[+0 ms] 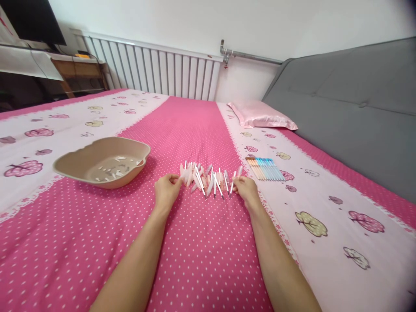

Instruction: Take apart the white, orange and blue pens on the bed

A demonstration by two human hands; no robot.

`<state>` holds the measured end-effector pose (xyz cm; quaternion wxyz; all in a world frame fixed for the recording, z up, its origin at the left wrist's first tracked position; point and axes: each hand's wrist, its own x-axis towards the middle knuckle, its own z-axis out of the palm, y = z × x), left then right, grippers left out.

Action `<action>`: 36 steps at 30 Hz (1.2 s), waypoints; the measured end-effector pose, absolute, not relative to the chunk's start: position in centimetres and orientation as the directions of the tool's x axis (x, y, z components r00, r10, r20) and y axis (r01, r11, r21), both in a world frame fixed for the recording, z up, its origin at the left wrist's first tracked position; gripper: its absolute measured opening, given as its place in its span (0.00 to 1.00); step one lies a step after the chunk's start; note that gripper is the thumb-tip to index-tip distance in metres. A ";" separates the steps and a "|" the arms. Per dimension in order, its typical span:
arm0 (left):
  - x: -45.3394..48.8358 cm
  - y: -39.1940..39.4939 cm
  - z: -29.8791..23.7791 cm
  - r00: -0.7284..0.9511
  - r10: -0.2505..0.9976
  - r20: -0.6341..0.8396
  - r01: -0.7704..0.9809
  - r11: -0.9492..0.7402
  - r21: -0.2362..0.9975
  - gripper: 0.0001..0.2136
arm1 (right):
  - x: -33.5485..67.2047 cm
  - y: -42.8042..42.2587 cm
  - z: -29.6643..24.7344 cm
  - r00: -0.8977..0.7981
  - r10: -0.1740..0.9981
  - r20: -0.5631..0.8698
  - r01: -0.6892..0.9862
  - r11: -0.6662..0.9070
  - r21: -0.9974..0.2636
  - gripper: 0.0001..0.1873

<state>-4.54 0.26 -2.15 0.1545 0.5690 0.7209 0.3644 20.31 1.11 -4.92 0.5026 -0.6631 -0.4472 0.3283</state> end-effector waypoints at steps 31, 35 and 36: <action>-5.5 0.6 -2.3 -0.188 0.976 0.112 0.882 0.117 0.457 0.18 | 28.9 7.8 -4.7 0.709 0.705 0.021 0.669 -0.661 -0.340 0.38; -5.5 0.5 -2.4 -0.186 0.977 0.104 0.879 0.118 0.461 0.20 | 29.2 8.5 -4.5 0.720 0.694 -0.003 0.655 -0.681 -0.329 0.42; -5.5 0.5 -2.4 -0.184 0.977 0.104 0.879 0.116 0.462 0.20 | 29.1 8.7 -4.6 0.721 0.693 0.000 0.655 -0.681 -0.327 0.40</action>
